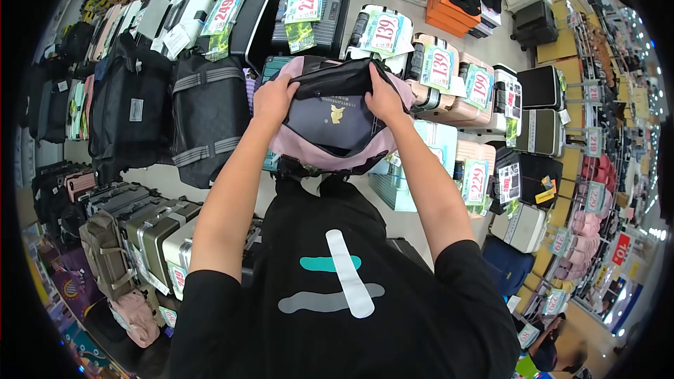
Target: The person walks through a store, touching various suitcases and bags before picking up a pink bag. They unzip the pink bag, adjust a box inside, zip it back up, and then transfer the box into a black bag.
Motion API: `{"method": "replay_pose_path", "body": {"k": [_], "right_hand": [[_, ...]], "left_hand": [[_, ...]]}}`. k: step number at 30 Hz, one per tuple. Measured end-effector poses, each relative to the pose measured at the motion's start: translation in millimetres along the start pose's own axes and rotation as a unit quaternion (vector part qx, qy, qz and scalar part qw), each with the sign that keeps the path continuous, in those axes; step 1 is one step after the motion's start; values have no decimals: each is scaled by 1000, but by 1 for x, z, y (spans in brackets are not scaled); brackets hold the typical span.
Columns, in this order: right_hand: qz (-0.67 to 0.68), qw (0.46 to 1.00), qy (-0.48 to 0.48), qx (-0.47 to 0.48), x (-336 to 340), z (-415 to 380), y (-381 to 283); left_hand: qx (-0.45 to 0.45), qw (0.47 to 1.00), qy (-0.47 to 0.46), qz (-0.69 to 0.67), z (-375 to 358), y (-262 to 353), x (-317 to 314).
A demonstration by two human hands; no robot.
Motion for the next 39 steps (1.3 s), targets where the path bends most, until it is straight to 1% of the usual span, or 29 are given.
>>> {"method": "replay_pose_path", "body": {"k": [1, 2, 3, 5, 7, 8, 9, 11, 12, 14, 17, 18, 19, 20, 21, 22, 23, 24, 25, 27, 28, 29, 30, 31, 33, 34, 35, 37, 39], "right_hand": [[1, 1000, 2, -3, -2, -1, 5], [23, 1000, 14, 11, -3, -3, 6], [44, 998, 26, 26, -3, -5, 7], [63, 996, 57, 35, 4, -10, 8], [113, 991, 68, 23, 9, -13, 12], [144, 981, 124, 40, 18, -16, 10], [143, 981, 126, 39, 24, -21, 9], [151, 974, 166, 37, 47, -32, 4], [74, 959, 249, 113, 64, -39, -3], [49, 957, 260, 116, 70, -53, 0], [3, 956, 267, 119, 79, -61, -1], [2, 941, 309, 135, 85, -60, -1], [1, 924, 350, 152, 91, -58, 1], [81, 934, 310, 157, 75, -49, 16], [83, 934, 309, 161, 78, -43, 21], [133, 973, 175, 69, 63, -32, 36], [178, 983, 37, -26, 46, -27, 50], [158, 987, -10, -9, 43, -22, 54], [156, 988, -10, -8, 40, -16, 57], [217, 975, -22, -39, 35, -11, 62], [214, 974, 80, 1, 45, -8, 56], [213, 974, 79, 4, 39, -9, 52], [202, 965, 164, -29, 47, -14, 46], [191, 948, 247, -61, 55, -18, 45], [156, 957, 237, -58, 45, -19, 44], [147, 961, 226, -61, 41, -19, 43], [137, 964, 218, -64, 39, -19, 43], [170, 958, 211, -92, 45, -23, 35], [69, 925, 368, 61, 83, -42, -9]], "left_hand": [[60, 997, -53, -10, 0, -6, -5], [89, 993, -63, -52, 0, -9, -5], [86, 993, -64, -52, 0, -14, -10], [31, 998, -19, 45, 2, -24, -21], [45, 998, -35, 39, 5, -25, -22], [57, 995, -79, 37, 4, -27, -26], [69, 989, -122, 36, 3, -29, -28], [75, 987, -142, 19, 1, -34, -20], [114, 976, -183, -32, -4, -39, -18], [201, 937, -271, -92, -18, -37, -2], [229, 934, -271, -52, -24, -66, -6], [231, 934, -269, -53, -29, -65, -5], [176, 970, -168, -5, -25, -56, 7], [120, 990, -64, 45, -23, -43, 21], [125, 988, -42, 76, -26, -31, 29], [123, 989, -7, 86, -28, -27, 31], [119, 988, 28, 96, -30, -22, 34], [125, 987, 32, 100, -33, -12, 41], [126, 987, 33, 99, -37, -12, 40], [26, 985, 148, 87, -42, 3, 52], [28, 985, 150, 86, -43, 3, 52], [1, 979, 199, 50, -46, 8, 58], [-25, 969, 246, 14, -49, 12, 65], [-20, 968, 249, 16, -50, 5, 57], [28, 971, 208, -116, -49, -14, 30], [74, 978, 156, -119, -48, -24, 18], [72, 978, 156, -118, -48, -28, 15], [142, 973, 133, -122, -47, -37, 7], [148, 971, 112, -148, -43, -42, 5]]}}
Point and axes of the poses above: each hand's wrist, its own z-axis towards the middle knuckle, its own x-axis out of the back of the hand, y = z × x, the point moved 7 cm from there along z, towards the middle knuckle, and after that the axes turned 14 degrees about y, right-handed, at the moved point
